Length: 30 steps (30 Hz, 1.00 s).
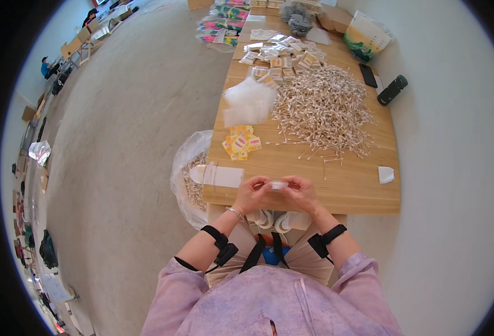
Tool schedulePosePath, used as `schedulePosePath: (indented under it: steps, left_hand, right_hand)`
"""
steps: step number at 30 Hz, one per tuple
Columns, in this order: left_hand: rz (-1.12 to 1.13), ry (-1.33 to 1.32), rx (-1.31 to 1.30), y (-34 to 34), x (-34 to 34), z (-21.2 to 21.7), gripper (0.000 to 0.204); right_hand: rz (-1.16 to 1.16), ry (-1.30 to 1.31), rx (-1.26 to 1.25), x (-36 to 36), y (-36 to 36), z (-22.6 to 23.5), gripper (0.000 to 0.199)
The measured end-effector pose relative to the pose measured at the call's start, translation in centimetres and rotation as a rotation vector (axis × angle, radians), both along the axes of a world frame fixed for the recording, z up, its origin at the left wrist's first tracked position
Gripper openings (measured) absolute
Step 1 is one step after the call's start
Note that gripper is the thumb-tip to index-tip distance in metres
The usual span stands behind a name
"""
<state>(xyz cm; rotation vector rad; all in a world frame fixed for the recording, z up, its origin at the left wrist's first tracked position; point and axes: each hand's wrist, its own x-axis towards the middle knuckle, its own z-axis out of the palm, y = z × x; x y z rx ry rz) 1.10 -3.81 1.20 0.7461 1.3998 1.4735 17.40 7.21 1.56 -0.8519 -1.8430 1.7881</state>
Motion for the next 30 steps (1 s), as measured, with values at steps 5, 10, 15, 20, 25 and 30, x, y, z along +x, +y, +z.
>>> schedulePosePath:
  steps: [5,10,15,20,25,30]
  left_hand:
    - [-0.049,0.102,0.043,0.5,-0.2,-0.2,0.01]
    - [-0.078,0.13,-0.005,0.7,-0.6,-0.6,0.011]
    - [-0.119,-0.189,-0.121,1.0,-1.2,-1.5,0.011]
    - [-0.112,0.017,0.019,0.8,-0.6,-1.1,0.009]
    - [-0.042,0.663,0.208,0.3,-0.6,0.9,0.008]
    - [-0.086,1.247,0.404,-0.1,-1.1,1.9,0.014]
  right_hand:
    - [0.047,-0.001,0.213,-0.1,0.0,-0.4,0.017]
    - [0.014,0.01,-0.081,-0.2,0.0,-0.9,0.013]
    - [0.016,-0.002,-0.305,-0.3,0.6,-0.3,0.006]
    - [0.042,0.124,-0.346,0.1,0.8,-1.0,0.007]
    - [0.022,0.031,0.179,0.0,0.1,0.6,0.009]
    - [0.02,-0.092,1.09,0.3,-0.6,2.6,0.019]
